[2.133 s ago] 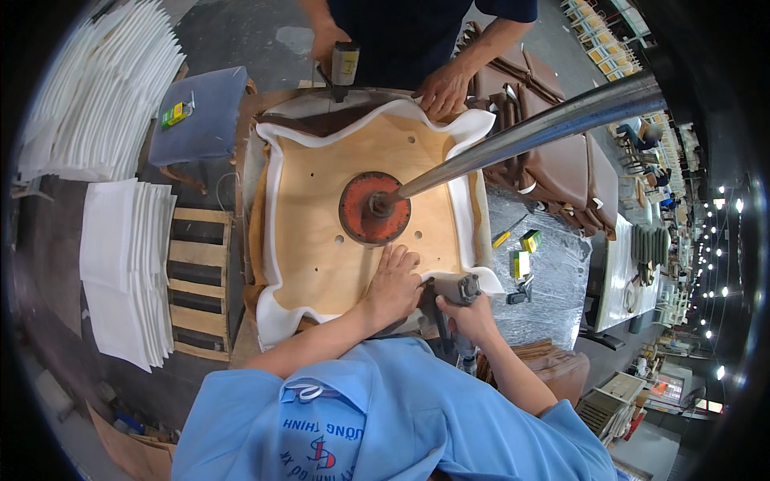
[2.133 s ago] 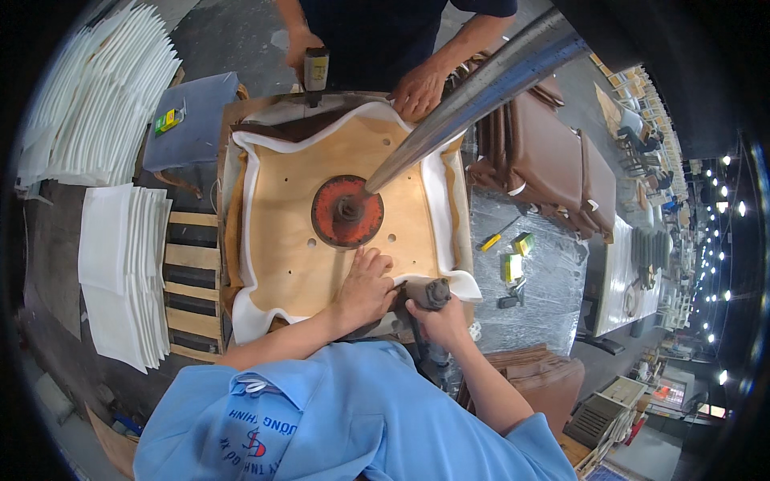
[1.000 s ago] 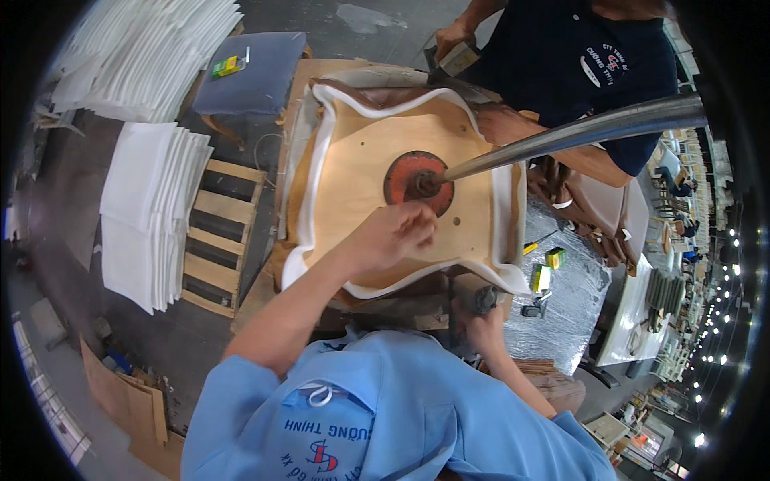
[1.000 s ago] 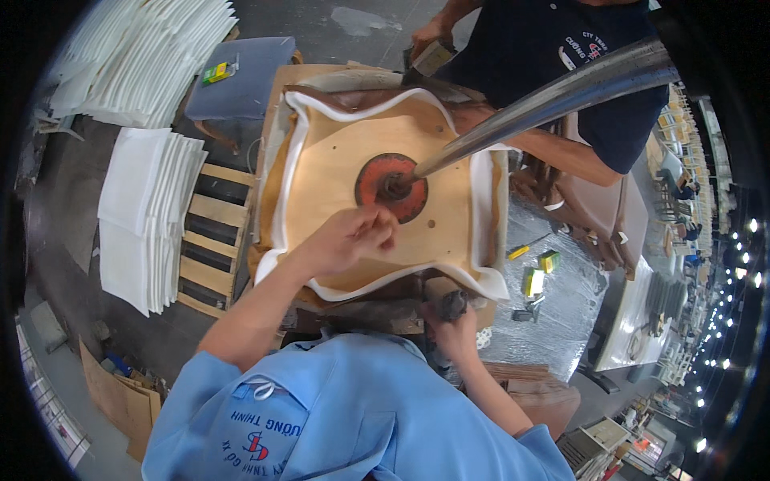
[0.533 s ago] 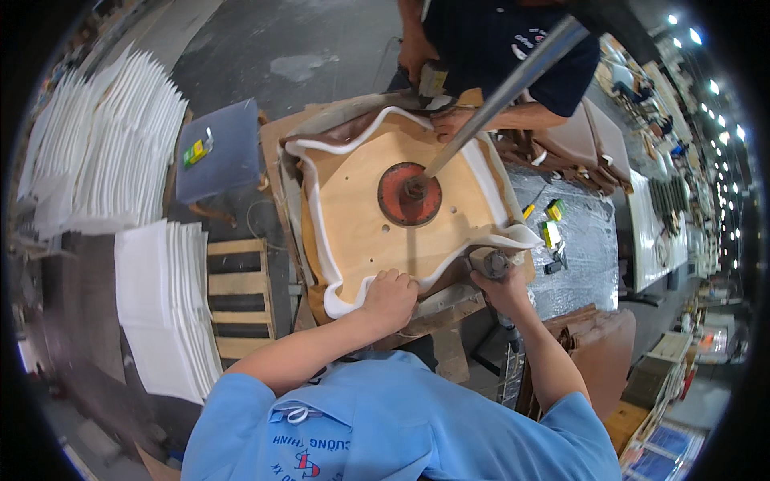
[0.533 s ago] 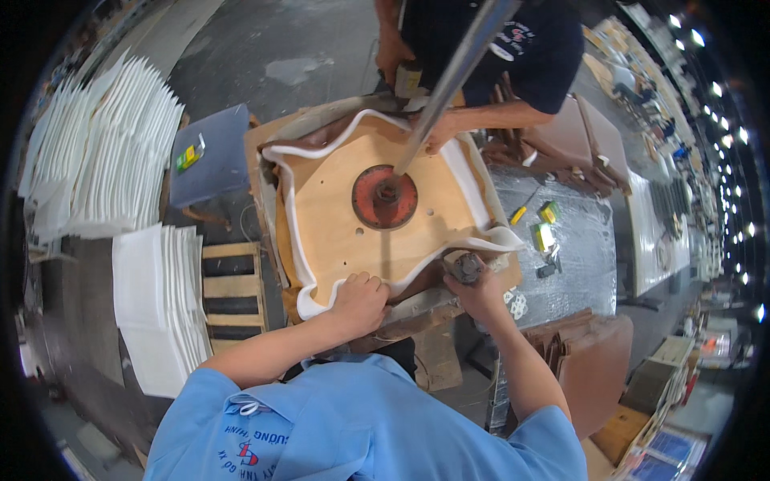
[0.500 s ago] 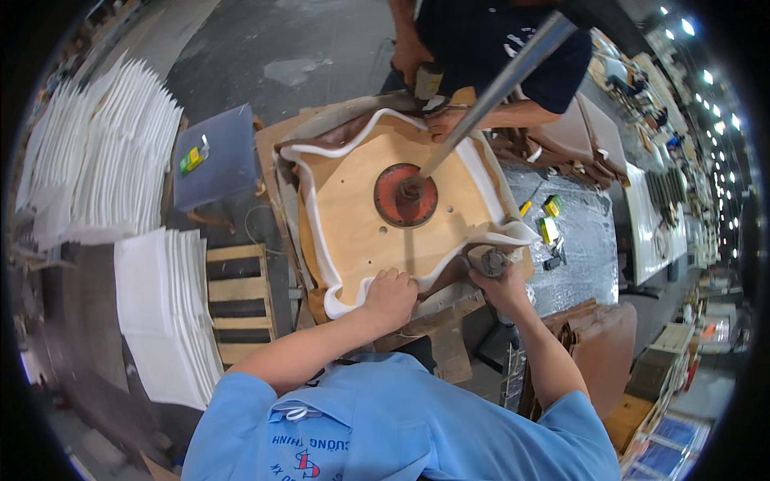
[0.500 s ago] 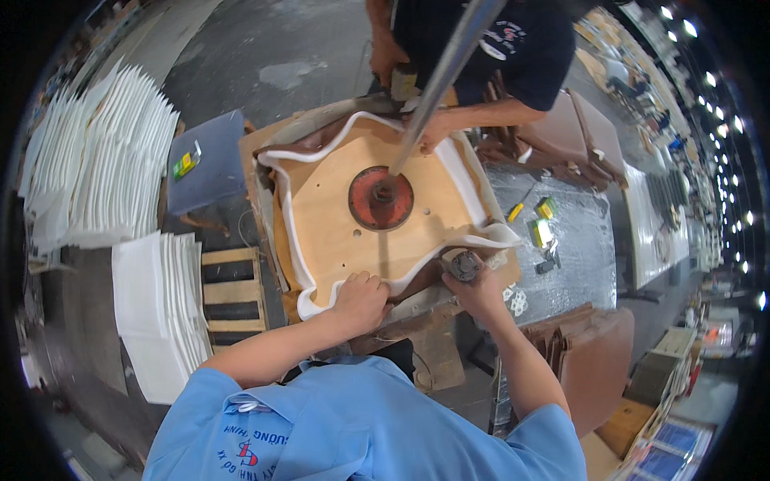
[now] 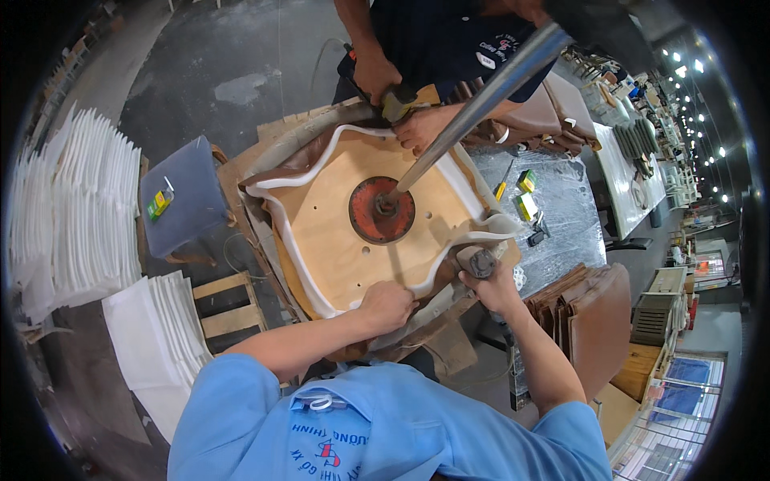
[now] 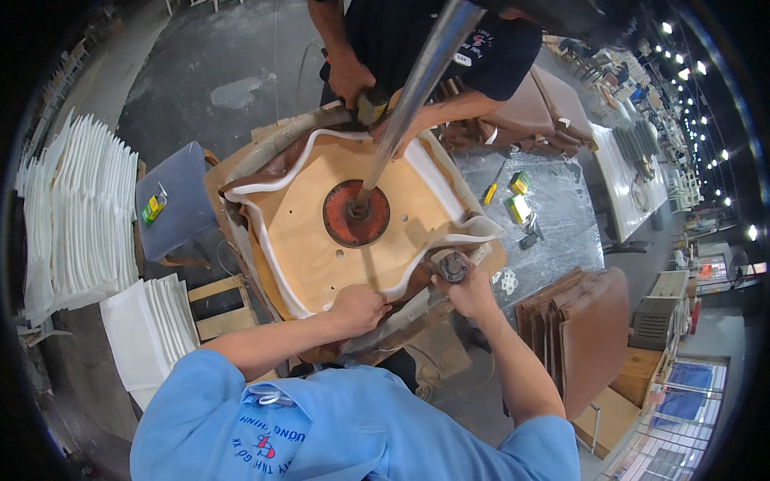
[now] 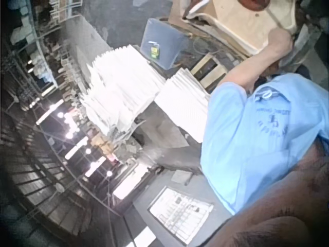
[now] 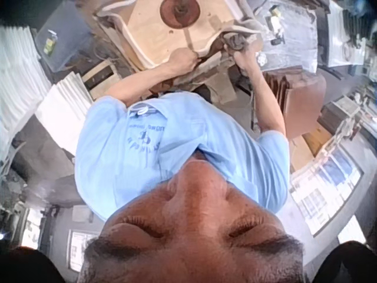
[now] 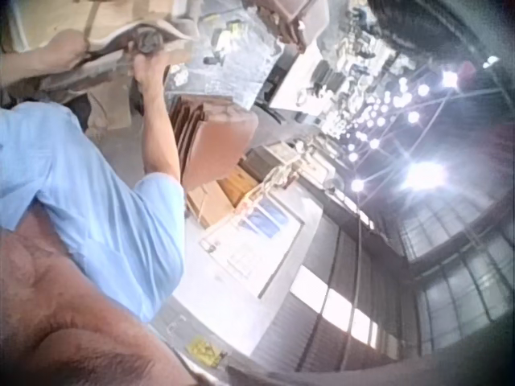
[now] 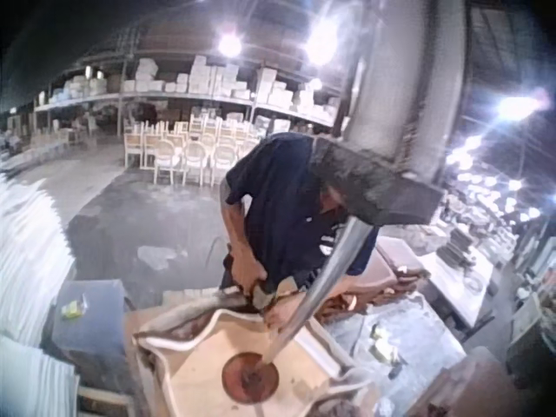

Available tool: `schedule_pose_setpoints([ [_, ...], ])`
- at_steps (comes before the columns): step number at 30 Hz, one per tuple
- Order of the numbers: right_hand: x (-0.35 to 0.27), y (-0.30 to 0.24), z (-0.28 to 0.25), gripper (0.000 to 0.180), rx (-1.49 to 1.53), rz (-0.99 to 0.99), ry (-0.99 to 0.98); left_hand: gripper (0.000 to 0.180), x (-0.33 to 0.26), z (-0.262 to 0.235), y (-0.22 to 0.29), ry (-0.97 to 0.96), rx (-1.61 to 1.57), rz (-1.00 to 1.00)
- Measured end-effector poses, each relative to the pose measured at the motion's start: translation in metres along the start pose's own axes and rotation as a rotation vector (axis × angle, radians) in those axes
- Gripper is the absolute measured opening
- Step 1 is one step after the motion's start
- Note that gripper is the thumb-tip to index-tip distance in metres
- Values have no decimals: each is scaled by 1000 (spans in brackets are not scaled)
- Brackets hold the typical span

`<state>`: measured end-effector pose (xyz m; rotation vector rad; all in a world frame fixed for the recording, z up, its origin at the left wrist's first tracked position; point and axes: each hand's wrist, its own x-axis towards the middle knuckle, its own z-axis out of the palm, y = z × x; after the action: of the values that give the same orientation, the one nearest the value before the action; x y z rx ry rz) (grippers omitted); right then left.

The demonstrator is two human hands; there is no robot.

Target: The person covers a chair seat base with a white fabric layer, aligns it over a central spindle, and uses a pneumatic staple gun to secure the fabric to the underside. A coworker assists by holding the seat and applying staples at other edges. The process is repeated for a second seat.

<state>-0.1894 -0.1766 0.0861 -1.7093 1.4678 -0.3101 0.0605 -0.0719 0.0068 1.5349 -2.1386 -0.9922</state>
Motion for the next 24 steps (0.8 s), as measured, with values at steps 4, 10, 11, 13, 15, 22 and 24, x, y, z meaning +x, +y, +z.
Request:
schedule_pose_setpoints([
  [4, 0, -3, -1, 35, 29, 40, 10, 32, -2, 5, -8, 64, -43, 44],
  [10, -30, -20, -8, 36, 188, 394, -70, 23, 7, 3, -26, 161, -84, 161],
  [11, -41, -24, -4, 32, 276, 367, -112, 22, 8, 3, -28, 164, -83, 165],
  [13, -58, -31, 10, 36, 320, 348, -178, 19, 10, 2, -32, 139, -81, 166],
  [15, -66, -36, 26, 43, 356, 403, -224, 18, 9, 2, -36, 212, -41, 181],
  [22, -48, -52, 51, 48, 240, 476, -271, 19, 10, 4, -37, 259, -55, 133],
  [24, -44, -57, 52, 45, 170, 479, -264, 21, 10, 4, -35, 278, -27, 124],
])
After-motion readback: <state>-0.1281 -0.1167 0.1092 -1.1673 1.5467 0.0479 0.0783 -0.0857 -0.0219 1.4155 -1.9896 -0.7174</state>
